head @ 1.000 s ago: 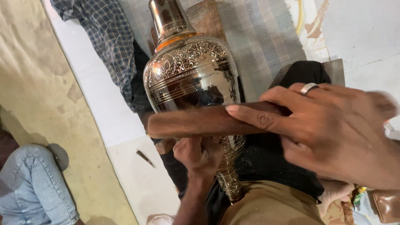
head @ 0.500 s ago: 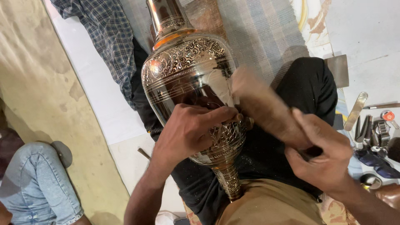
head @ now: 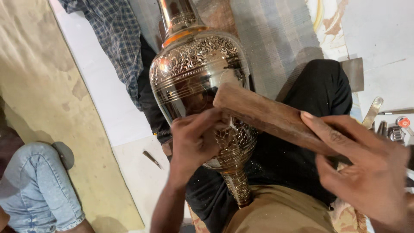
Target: The person uses a wooden mallet and a metal chisel to engrave a decorative floral pattern onto the surface of a silver-colored metal vase. The person repeatedly taps the chisel against the vase to create the design.
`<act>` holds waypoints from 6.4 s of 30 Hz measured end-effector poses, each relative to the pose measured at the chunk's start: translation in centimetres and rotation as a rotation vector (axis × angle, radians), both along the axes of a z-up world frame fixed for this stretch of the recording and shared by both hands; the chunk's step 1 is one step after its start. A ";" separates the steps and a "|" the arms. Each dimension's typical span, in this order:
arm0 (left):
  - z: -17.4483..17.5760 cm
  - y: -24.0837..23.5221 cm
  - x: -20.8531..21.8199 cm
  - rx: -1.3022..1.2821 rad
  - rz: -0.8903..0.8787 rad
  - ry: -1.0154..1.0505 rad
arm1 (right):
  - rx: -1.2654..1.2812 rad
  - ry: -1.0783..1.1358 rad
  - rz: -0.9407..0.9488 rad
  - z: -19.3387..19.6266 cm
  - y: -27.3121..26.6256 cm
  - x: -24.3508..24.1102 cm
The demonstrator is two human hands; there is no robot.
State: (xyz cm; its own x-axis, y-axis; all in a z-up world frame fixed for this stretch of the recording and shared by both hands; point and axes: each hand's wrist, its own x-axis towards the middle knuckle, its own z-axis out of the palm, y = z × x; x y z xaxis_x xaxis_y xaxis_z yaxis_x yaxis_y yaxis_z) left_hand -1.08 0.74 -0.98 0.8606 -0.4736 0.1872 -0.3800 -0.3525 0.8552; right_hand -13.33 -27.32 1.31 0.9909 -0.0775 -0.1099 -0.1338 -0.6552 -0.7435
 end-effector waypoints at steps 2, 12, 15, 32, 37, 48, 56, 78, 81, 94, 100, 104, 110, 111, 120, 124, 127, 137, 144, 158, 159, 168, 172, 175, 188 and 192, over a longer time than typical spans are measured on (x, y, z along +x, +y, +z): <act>-0.9 -0.6 -1.2 -0.172 0.275 0.073 | 0.178 -0.084 -0.099 -1.2 1.5 -0.9; -2.9 -2.4 -5.9 -0.744 0.711 0.142 | 0.449 0.027 -0.182 -4.7 5.1 -1.9; -2.9 -3.0 -5.9 -0.682 0.781 0.103 | 0.243 -0.119 -0.064 -2.9 5.2 0.4; -4.9 -4.1 -7.4 -0.348 0.914 -0.160 | -0.588 -0.252 0.892 11.2 7.5 12.8; -4.3 -3.7 -6.9 -0.271 0.856 -0.219 | -0.780 -0.215 1.019 12.9 8.7 14.4; -4.3 -1.8 -6.1 -0.182 0.713 -0.111 | -0.811 0.026 0.957 11.0 6.8 14.4; -3.4 -0.4 -3.9 -0.240 0.393 -0.177 | -0.605 0.192 0.700 7.1 2.6 12.1; -1.6 0.9 6.2 0.113 -0.630 -0.207 | 0.084 0.057 -0.392 -5.0 4.2 -6.5; -2.0 0.5 6.3 0.121 -0.661 -0.243 | -0.042 0.212 -0.267 -4.3 3.4 -6.2; -0.1 2.5 0.4 0.037 -0.117 -0.079 | -0.111 0.157 0.022 0.5 -0.4 2.8; -0.9 1.1 -2.9 -0.095 0.294 -0.094 | -0.175 0.105 0.340 1.2 -2.3 8.0; -1.6 -0.6 -4.3 -0.087 0.545 -0.024 | -0.280 0.064 0.427 2.7 -1.7 9.9; -2.4 -2.1 -5.4 -0.171 0.736 -0.140 | -0.415 -0.006 0.648 6.2 2.4 12.6; -2.3 -2.2 -5.5 -0.175 0.748 -0.135 | -0.467 -0.047 0.718 6.7 3.0 12.8; -3.7 -3.1 -6.7 -0.224 0.837 -0.242 | -0.538 0.021 0.801 7.8 5.4 13.5; -4.8 -3.4 -6.9 -0.189 0.879 -0.251 | -0.606 0.035 0.893 8.0 6.1 13.0; -4.9 -3.6 -7.2 -0.210 0.889 -0.270 | -0.634 0.005 0.866 8.3 6.3 12.7; -4.6 -3.4 -6.5 -0.252 1.019 -0.284 | -0.679 0.059 0.851 7.8 6.7 13.1; -3.8 -3.2 -6.0 -0.414 0.906 -0.292 | -0.628 -0.032 0.803 8.9 7.6 14.0; -4.4 -2.7 -6.1 -0.312 0.896 -0.148 | -0.619 0.031 0.880 9.7 9.5 14.7; -4.4 -2.5 -6.0 -0.295 0.846 -0.170 | -0.618 0.042 0.859 9.5 9.2 14.7; -4.1 1.0 -3.1 -0.133 0.397 -0.169 | -0.100 0.111 0.366 6.0 4.5 12.1; -2.9 2.7 -1.5 -0.127 0.171 -0.200 | 0.040 0.100 0.070 1.6 3.3 7.1; -2.4 3.2 0.1 0.014 -0.009 -0.191 | 0.181 0.090 -0.035 -1.7 3.2 3.4; -2.7 1.7 5.5 0.026 -0.558 -0.267 | -0.199 0.005 -0.313 -5.0 4.8 -5.7; -3.3 1.2 6.0 0.084 -0.613 -0.247 | -0.664 -0.205 -0.091 -4.8 3.9 -4.9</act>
State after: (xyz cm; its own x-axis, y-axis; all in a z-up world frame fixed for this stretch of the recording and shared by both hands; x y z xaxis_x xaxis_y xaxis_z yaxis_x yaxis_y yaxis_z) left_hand 4.87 1.94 -4.26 0.3675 -0.8852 0.2851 -0.7142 -0.0723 0.6962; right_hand -18.23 -23.42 -3.51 0.9729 -0.1473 0.1782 -0.1095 -0.9725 -0.2057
